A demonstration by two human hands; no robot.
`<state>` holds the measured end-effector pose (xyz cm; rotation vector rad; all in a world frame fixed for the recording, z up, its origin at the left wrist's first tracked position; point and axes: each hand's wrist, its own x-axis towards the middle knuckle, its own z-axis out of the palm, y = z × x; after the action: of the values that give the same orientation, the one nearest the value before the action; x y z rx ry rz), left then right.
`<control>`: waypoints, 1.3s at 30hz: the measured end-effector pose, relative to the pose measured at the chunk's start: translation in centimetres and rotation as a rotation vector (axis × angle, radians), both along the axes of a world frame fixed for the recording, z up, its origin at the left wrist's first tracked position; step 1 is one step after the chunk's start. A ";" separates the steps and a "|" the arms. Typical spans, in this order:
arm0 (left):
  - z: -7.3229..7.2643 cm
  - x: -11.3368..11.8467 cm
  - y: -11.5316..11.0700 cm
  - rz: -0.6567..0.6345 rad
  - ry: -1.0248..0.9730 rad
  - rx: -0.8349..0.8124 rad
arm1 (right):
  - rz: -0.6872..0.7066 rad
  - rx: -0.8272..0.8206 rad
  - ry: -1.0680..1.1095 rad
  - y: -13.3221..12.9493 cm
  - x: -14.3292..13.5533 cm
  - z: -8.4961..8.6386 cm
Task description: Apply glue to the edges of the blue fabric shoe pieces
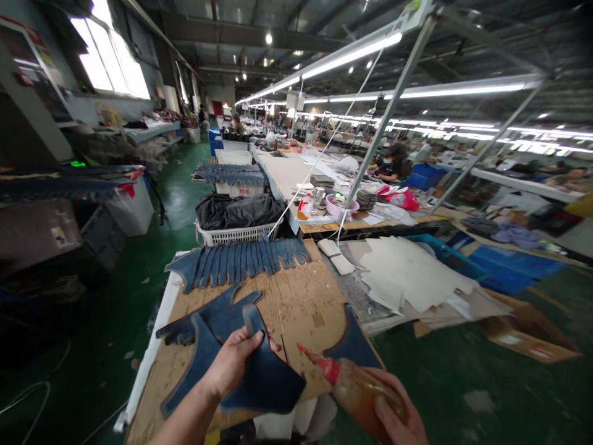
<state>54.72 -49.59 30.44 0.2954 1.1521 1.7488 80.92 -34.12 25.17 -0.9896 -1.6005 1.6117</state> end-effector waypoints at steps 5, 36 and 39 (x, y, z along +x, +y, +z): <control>2.8 4.1 0.1 -0.117 0.035 0.013 | 0.016 0.568 0.181 -0.2 -0.2 5.2; 4.7 7.1 0.5 -0.397 0.222 -0.169 | 0.020 0.996 0.116 -2.0 1.5 8.5; 4.6 7.1 0.6 -0.428 0.228 -0.166 | 0.059 1.019 0.105 -2.1 1.4 8.5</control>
<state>61.78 -48.99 35.02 0.6047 1.2780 1.2607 82.28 -36.19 33.66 -0.2970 -2.0142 0.6499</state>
